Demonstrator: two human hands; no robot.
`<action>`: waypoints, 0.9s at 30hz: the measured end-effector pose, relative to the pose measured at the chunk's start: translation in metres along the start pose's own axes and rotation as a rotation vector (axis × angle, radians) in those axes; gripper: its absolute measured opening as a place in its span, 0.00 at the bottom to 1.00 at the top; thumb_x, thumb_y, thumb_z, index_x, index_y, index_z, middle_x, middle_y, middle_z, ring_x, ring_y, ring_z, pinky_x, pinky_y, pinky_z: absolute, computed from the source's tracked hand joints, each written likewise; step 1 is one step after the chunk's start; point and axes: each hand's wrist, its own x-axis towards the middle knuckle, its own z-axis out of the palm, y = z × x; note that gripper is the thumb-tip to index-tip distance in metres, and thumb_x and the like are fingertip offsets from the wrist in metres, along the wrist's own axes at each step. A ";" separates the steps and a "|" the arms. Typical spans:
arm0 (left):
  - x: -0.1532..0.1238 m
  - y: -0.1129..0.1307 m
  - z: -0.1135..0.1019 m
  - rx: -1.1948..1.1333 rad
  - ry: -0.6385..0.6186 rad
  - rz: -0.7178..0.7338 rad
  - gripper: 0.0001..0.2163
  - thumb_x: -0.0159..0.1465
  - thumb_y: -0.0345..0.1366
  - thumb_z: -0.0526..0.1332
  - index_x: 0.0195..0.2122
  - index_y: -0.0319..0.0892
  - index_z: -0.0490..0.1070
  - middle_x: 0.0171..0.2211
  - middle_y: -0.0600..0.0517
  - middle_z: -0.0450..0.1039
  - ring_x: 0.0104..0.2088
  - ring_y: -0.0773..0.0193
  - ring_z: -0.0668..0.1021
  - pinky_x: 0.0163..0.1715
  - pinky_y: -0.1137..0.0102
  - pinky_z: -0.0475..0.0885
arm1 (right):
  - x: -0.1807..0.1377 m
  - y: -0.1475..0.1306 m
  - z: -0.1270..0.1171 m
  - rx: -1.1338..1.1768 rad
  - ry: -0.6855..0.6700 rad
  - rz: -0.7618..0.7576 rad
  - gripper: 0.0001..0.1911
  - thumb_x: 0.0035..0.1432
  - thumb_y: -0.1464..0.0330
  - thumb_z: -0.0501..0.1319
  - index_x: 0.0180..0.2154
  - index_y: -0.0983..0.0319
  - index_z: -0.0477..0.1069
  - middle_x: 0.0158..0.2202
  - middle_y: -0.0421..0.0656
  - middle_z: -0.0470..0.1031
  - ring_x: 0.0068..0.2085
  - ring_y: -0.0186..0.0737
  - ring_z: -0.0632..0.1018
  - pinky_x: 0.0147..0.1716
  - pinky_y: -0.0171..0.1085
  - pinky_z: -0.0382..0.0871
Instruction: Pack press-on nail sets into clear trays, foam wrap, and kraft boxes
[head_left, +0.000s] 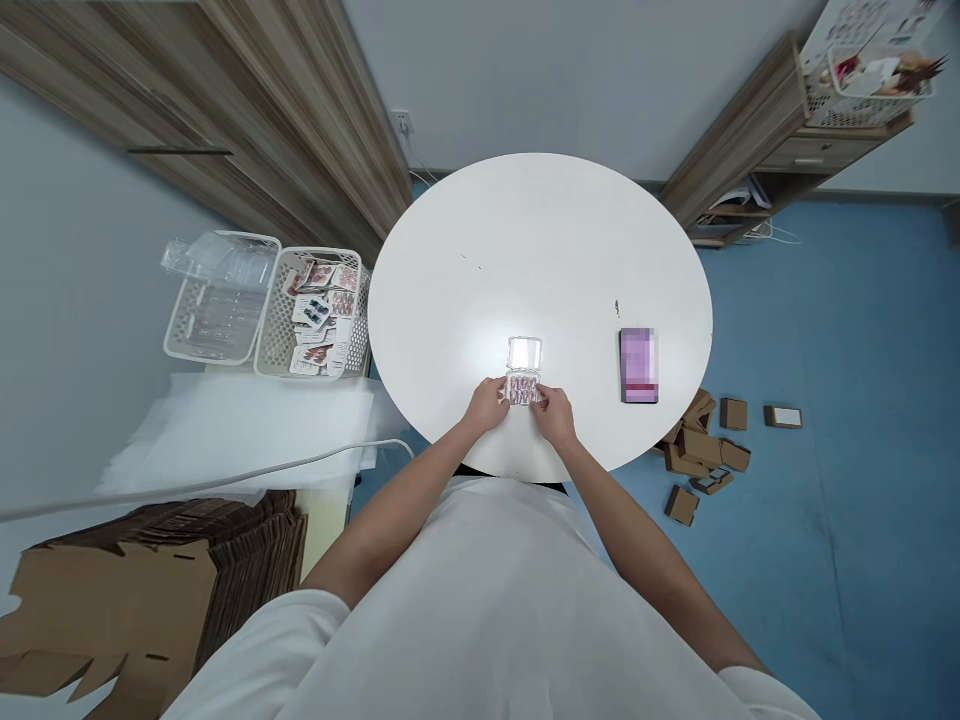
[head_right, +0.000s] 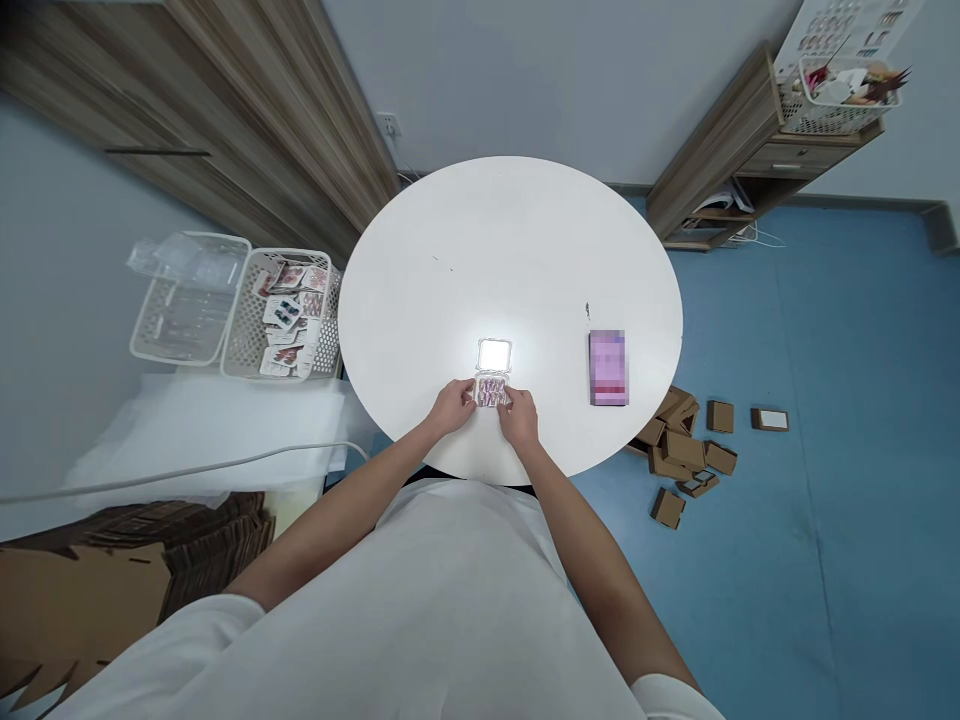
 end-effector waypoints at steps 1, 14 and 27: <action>0.001 -0.003 0.001 -0.011 0.023 -0.018 0.16 0.52 0.28 0.57 0.44 0.40 0.66 0.36 0.49 0.68 0.33 0.66 0.72 0.38 0.70 0.66 | 0.000 0.001 0.001 0.008 0.004 0.008 0.21 0.48 0.69 0.54 0.47 0.61 0.65 0.42 0.46 0.67 0.33 0.37 0.71 0.39 0.40 0.64; 0.006 -0.006 0.004 -0.033 0.057 -0.112 0.16 0.55 0.32 0.59 0.45 0.39 0.65 0.36 0.50 0.70 0.32 0.67 0.73 0.37 0.70 0.68 | 0.007 0.002 0.001 -0.051 0.015 0.076 0.20 0.49 0.67 0.54 0.47 0.61 0.63 0.38 0.43 0.70 0.32 0.35 0.71 0.36 0.38 0.66; 0.000 -0.009 -0.001 -0.326 0.119 -0.219 0.15 0.54 0.31 0.59 0.44 0.38 0.69 0.41 0.45 0.72 0.40 0.64 0.75 0.43 0.69 0.68 | 0.062 -0.003 -0.023 0.134 0.070 0.165 0.18 0.48 0.64 0.57 0.43 0.61 0.67 0.37 0.43 0.75 0.38 0.37 0.75 0.40 0.37 0.67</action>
